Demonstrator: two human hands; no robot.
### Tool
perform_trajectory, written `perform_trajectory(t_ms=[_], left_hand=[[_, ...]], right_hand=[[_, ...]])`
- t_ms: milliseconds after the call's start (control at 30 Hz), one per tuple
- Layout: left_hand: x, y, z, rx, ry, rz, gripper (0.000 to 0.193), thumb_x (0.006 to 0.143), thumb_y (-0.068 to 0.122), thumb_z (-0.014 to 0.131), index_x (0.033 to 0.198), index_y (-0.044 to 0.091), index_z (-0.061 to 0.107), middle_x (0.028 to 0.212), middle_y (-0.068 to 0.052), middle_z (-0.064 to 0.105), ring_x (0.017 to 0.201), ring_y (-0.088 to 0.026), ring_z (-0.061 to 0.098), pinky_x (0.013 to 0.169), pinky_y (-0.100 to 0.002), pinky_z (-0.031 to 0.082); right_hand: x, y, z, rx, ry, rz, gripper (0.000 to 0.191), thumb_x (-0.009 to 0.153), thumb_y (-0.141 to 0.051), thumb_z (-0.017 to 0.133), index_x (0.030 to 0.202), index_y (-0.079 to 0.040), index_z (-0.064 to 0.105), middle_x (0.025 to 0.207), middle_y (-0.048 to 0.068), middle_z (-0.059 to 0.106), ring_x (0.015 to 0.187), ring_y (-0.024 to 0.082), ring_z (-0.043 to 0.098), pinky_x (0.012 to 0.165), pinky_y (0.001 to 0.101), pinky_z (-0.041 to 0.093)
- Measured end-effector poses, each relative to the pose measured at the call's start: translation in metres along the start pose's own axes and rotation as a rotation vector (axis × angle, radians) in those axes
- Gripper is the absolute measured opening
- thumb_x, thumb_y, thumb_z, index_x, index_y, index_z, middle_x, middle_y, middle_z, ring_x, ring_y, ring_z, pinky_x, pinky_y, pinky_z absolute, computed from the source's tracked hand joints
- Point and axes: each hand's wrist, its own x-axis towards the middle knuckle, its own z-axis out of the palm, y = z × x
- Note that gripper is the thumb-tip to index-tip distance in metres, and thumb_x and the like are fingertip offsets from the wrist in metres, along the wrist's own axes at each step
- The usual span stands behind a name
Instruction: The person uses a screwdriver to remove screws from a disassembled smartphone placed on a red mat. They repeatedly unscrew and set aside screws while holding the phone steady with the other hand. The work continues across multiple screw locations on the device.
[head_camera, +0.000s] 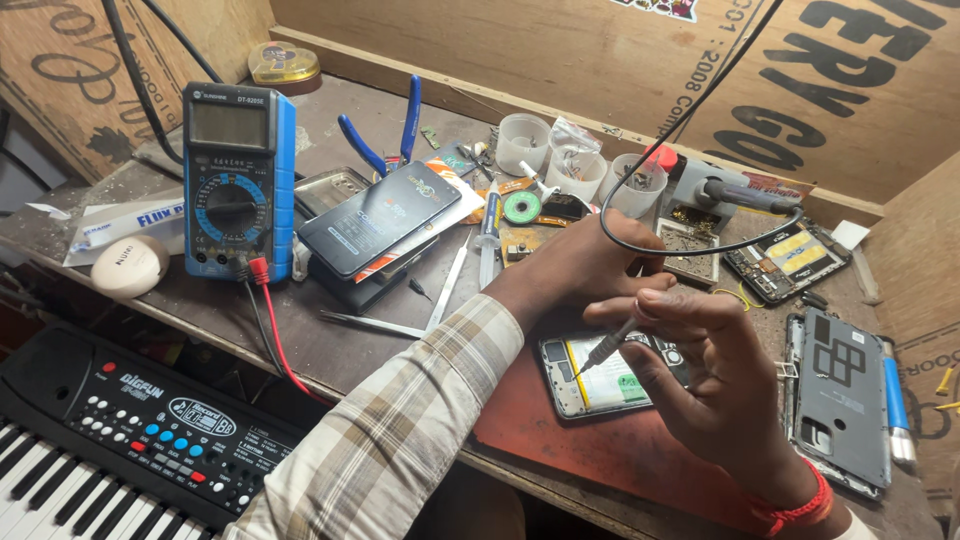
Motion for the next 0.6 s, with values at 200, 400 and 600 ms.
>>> perform_trajectory(t_ms=[200, 400, 600], left_hand=[[-0.0006, 0.0001, 0.0004, 0.0, 0.023, 0.027, 0.031, 0.084, 0.039, 0.071, 0.083, 0.008, 0.074, 0.08, -0.012, 0.074, 0.073, -0.032, 0.073, 0.067, -0.042, 0.056], [-0.0018, -0.0028, 0.0039, -0.017, 0.042, 0.064, 0.029, 0.084, 0.036, 0.071, 0.082, 0.007, 0.073, 0.076, -0.013, 0.074, 0.069, -0.031, 0.072, 0.067, -0.04, 0.057], [0.0026, -0.0052, 0.0077, -0.033, 0.059, 0.072, 0.029, 0.082, 0.036, 0.072, 0.082, 0.007, 0.073, 0.075, -0.013, 0.073, 0.067, -0.031, 0.072, 0.064, -0.041, 0.056]], right_hand=[[-0.0008, -0.0002, 0.0048, 0.023, 0.015, -0.029, 0.053, 0.087, 0.005, 0.074, 0.132, -0.002, 0.049, 0.119, 0.018, 0.068, 0.114, 0.026, 0.072, 0.098, 0.0395, 0.064], [0.0012, -0.0012, 0.0078, 0.038, 0.058, -0.067, 0.05, 0.088, 0.005, 0.077, 0.132, -0.004, 0.054, 0.113, 0.013, 0.068, 0.111, 0.024, 0.073, 0.098, 0.0376, 0.066], [-0.0013, -0.0038, 0.0056, 0.046, 0.039, -0.043, 0.049, 0.085, 0.008, 0.075, 0.129, -0.003, 0.055, 0.116, 0.018, 0.068, 0.114, 0.029, 0.072, 0.1, 0.0395, 0.063]])
